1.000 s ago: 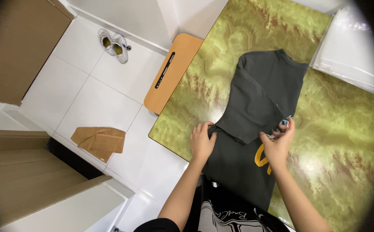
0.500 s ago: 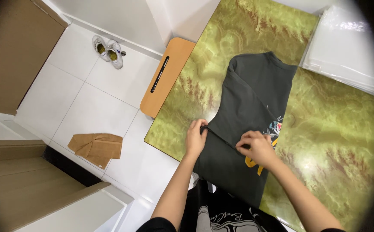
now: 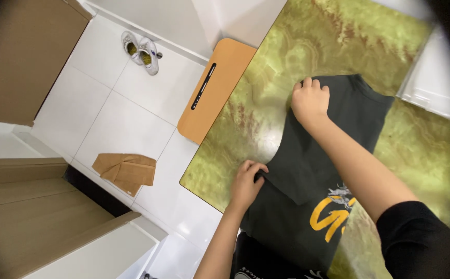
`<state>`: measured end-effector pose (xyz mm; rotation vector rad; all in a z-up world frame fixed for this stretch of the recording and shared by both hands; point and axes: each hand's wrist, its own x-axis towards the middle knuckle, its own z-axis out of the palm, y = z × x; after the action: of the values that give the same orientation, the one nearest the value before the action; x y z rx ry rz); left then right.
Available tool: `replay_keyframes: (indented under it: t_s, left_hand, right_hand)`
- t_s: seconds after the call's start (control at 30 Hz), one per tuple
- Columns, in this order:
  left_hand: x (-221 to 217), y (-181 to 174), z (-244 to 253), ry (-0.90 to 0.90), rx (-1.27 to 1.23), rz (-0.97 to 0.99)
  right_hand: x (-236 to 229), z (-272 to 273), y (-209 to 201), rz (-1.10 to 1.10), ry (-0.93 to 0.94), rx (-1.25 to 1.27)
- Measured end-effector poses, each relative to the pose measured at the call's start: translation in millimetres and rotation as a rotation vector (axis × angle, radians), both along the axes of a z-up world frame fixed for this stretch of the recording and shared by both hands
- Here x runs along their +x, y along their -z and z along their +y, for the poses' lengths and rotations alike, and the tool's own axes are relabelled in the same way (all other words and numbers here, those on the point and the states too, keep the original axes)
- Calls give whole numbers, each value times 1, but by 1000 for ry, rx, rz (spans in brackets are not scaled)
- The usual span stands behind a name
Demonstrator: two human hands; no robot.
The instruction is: Selecting shirts from a clothing rack and folding them on a table
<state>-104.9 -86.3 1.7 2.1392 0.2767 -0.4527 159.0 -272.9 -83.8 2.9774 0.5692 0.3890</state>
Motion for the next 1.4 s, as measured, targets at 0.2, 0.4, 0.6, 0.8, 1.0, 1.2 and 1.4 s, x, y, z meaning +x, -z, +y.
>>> replay_keyframes:
  t_s: [0.2, 0.4, 0.6, 0.8, 1.0, 1.2, 1.4]
  left_hand:
    - [5, 28, 12, 34, -1, 49]
    - [14, 14, 15, 49, -43, 95]
    - [37, -14, 26, 190, -24, 152]
    - [125, 35, 6, 83, 2, -168]
    - [244, 4, -68, -161, -246, -61]
    - [305, 70, -87, -70, -82, 102]
    - [297, 45, -83, -182, -390, -1]
  right_hand:
    - [55, -16, 3, 530, 335, 328]
    - [67, -39, 12, 426, 242, 689]
    - [38, -59, -13, 410, 276, 833]
    - [3, -174, -32, 37, 293, 805]
    - [-54, -204, -58, 365, 655, 810]
    - [-32, -233, 10, 563, 799, 1575]
    - [-44, -209, -59, 468, 776, 1777]
